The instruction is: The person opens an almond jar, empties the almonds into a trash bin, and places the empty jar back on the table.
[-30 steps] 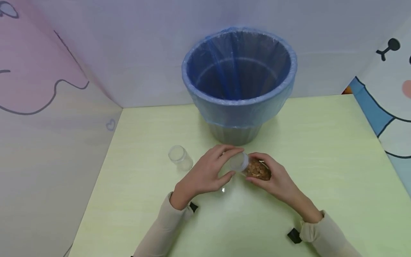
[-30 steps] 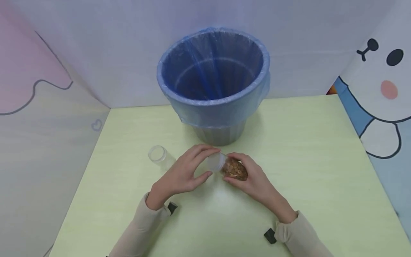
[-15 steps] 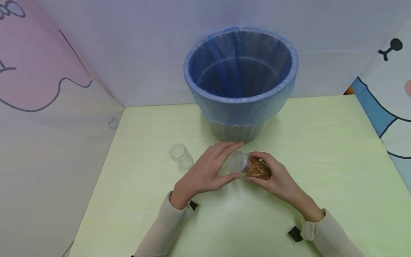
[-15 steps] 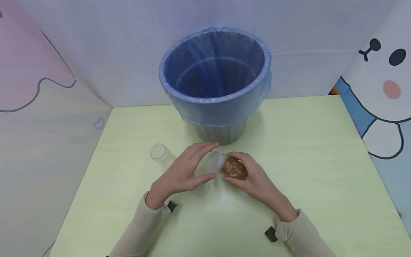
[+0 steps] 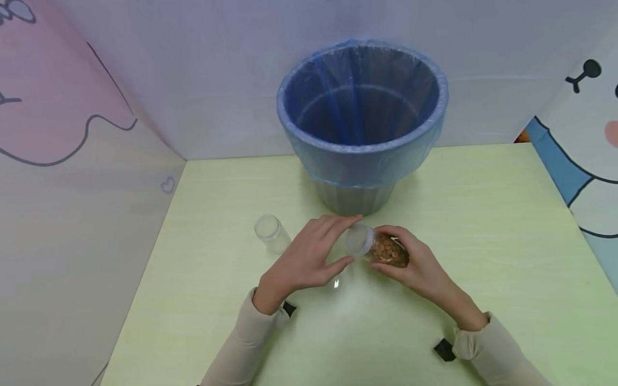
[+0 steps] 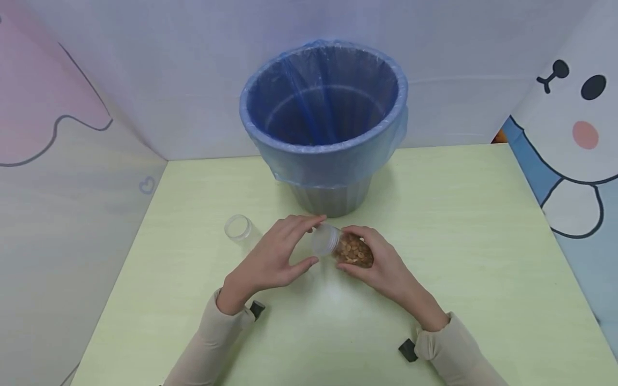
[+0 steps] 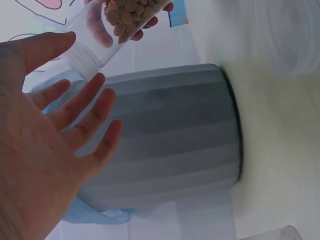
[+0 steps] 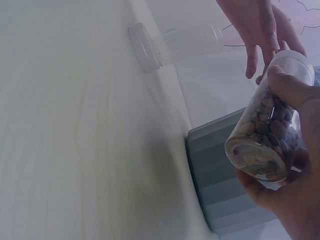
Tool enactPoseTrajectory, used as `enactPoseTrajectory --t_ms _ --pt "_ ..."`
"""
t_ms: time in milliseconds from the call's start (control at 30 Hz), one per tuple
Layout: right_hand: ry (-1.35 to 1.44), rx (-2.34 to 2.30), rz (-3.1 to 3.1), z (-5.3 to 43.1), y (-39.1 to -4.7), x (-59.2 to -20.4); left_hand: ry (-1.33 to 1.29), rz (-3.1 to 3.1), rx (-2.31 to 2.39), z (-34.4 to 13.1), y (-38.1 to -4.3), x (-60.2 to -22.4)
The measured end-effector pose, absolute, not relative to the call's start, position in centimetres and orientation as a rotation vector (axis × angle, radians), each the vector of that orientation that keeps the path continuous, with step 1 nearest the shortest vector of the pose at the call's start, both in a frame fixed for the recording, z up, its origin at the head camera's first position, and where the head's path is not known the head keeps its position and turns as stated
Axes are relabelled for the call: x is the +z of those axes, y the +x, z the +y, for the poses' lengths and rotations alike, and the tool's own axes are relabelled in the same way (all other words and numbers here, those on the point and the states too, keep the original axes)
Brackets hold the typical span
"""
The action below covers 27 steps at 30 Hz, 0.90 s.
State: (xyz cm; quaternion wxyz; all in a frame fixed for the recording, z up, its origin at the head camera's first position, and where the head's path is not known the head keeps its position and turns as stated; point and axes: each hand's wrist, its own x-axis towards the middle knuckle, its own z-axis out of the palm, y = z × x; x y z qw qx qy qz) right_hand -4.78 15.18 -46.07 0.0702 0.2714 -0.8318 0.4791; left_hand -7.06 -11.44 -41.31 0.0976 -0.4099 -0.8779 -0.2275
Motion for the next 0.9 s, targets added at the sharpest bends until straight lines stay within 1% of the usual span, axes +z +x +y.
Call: enactPoseTrajectory --t_ms 300,733,900 --pt "0.803 1.475 -2.503 14.94 -4.7 -46.23 -1.173 -2.581 -0.674 -11.68 -7.47 -41.46" --pt "0.863 1.39 -2.495 14.69 -4.52 -46.54 -1.282 -2.453 -0.775 -10.88 -7.82 -41.69" --pt "0.836 1.381 -2.521 14.84 -4.47 -46.52 -1.26 -2.465 -0.731 -10.86 -7.81 -41.65"
